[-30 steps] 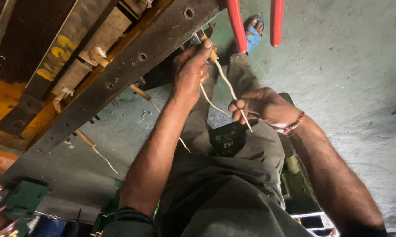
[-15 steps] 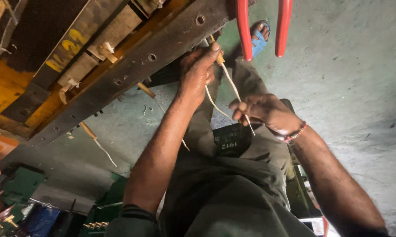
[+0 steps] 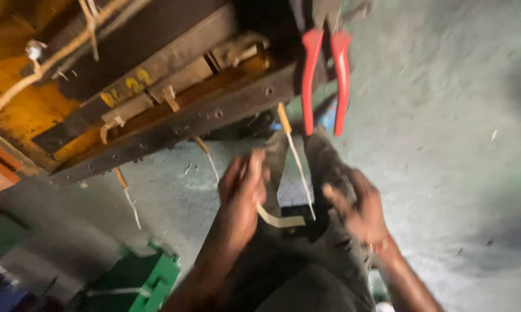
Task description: The person strips the insulation from white electrical wires using red-handled pliers. They repeatedly pull the wire, cut the insulation, and remove the stripped pieces in a workshop setting.
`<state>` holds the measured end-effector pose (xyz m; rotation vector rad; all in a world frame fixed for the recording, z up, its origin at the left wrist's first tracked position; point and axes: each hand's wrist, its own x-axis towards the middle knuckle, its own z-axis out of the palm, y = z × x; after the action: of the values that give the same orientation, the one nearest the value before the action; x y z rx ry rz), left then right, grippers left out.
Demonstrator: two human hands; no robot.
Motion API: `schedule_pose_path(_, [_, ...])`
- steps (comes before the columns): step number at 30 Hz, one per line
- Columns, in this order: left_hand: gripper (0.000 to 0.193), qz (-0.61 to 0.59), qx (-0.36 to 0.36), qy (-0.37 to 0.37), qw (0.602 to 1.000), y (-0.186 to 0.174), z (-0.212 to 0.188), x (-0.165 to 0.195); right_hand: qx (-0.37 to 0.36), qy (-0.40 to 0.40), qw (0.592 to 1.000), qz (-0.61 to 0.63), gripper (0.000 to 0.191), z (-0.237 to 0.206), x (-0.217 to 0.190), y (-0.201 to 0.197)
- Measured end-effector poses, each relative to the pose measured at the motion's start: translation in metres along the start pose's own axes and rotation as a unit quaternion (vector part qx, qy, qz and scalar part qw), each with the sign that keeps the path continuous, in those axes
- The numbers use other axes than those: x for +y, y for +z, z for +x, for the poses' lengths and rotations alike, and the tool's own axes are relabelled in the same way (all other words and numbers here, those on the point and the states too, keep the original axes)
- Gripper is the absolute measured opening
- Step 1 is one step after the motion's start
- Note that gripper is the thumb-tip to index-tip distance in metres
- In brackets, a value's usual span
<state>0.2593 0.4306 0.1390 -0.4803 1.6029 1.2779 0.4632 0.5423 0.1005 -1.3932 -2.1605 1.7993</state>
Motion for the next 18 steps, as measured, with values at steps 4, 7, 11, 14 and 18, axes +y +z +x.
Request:
schedule_pose_path(4, [0.031,-0.18,-0.146,0.047,0.972,0.02,-0.068,0.032,-0.112,-0.041,0.992,0.048,0.063,-0.034,-0.056,-0.038])
schedule_pose_path(7, [0.033,-0.295,-0.233,0.124,0.919,0.052,-0.073,0.052,-0.098,-0.307,0.942,-0.099,0.055,-0.041,-0.078,-0.041])
schedule_pose_path(11, [0.055,-0.256,-0.187,0.201,0.927,0.084,-0.056,0.058,-0.103,-0.09,0.99,-0.023,0.032,-0.022,-0.084,-0.038])
schedule_pose_path(14, [0.049,-0.076,-0.189,0.178,0.963,0.087,-0.053,0.048,-0.166,0.084,0.981,-0.061,0.028,0.003,-0.089,-0.05])
schedule_pose_path(18, [0.027,0.18,-0.11,0.268,0.94,0.076,-0.046,0.052,-0.169,-0.148,0.973,-0.045,0.035,0.043,-0.108,-0.061])
